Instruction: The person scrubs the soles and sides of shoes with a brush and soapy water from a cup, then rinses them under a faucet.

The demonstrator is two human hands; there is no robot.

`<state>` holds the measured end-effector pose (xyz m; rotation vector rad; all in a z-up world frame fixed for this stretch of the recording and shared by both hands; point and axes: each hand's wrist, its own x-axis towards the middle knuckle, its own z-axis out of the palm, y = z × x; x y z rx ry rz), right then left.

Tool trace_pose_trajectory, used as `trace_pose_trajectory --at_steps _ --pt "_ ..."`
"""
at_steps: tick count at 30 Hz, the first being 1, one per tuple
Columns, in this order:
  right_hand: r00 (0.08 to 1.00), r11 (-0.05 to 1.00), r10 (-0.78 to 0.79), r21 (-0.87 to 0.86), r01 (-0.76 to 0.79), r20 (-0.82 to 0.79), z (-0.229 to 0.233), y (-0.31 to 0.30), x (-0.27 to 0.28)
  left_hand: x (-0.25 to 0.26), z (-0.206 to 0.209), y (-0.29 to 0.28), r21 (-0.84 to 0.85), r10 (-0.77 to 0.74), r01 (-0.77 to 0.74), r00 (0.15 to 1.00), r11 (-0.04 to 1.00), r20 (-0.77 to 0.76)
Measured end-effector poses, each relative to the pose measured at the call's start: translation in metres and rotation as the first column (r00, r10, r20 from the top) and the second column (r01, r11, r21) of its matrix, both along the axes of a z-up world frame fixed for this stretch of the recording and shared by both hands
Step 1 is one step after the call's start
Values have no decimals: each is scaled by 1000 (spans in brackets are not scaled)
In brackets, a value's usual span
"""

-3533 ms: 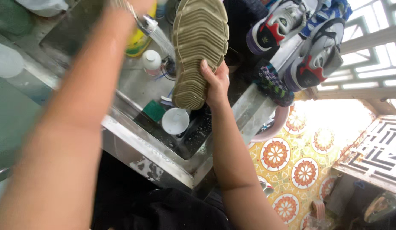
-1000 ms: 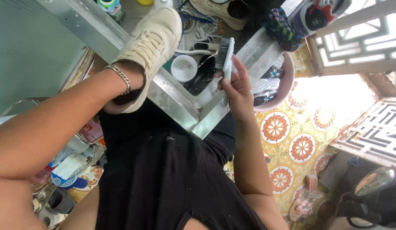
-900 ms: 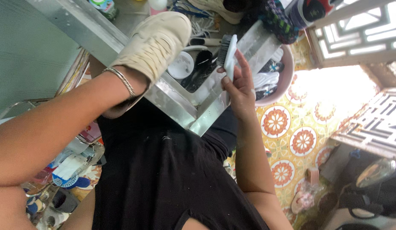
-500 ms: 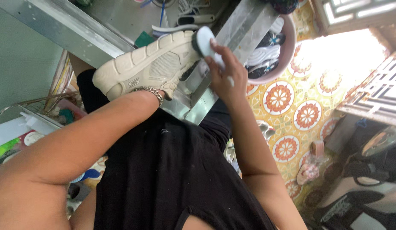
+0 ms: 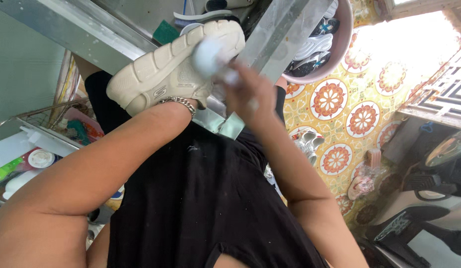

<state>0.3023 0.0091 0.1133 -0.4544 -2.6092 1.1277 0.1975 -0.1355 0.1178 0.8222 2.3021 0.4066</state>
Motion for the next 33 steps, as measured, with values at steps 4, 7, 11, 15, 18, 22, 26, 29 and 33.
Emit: trace_pose_trajectory --at_steps 4,7,11,15,18,22,26,29,33 --pt "999 996 13 87 -17 45 0 10 -2 10 -2 -16 -32 -65 65 998 997 9" --pt "995 990 -87 117 81 43 3 14 -8 11 -5 -19 -30 -70 71 997 997 10" --pt "975 975 221 -24 -220 20 25 -20 15 11 -5 -18 -25 -61 62 998 998 7" --pt "998 998 9 56 -13 56 14 14 -12 12 1 -23 -33 -68 68 998 997 6" --pt "996 995 43 84 -50 81 17 10 -8 15 6 -24 -42 -81 82 997 996 16" --pt "981 981 190 43 -191 42 21 -10 4 14 7 -23 -35 -78 79 997 996 18" --pt "964 979 -124 186 81 237 12 29 -16 18 4 -23 -19 -85 85 996 996 25" --pt "966 957 260 128 -259 7 7 -14 11 15 3 -18 -12 -75 76 997 997 19" --pt "991 986 135 104 -132 -24 5 4 6 10 2 -22 -14 -69 69 998 998 3"
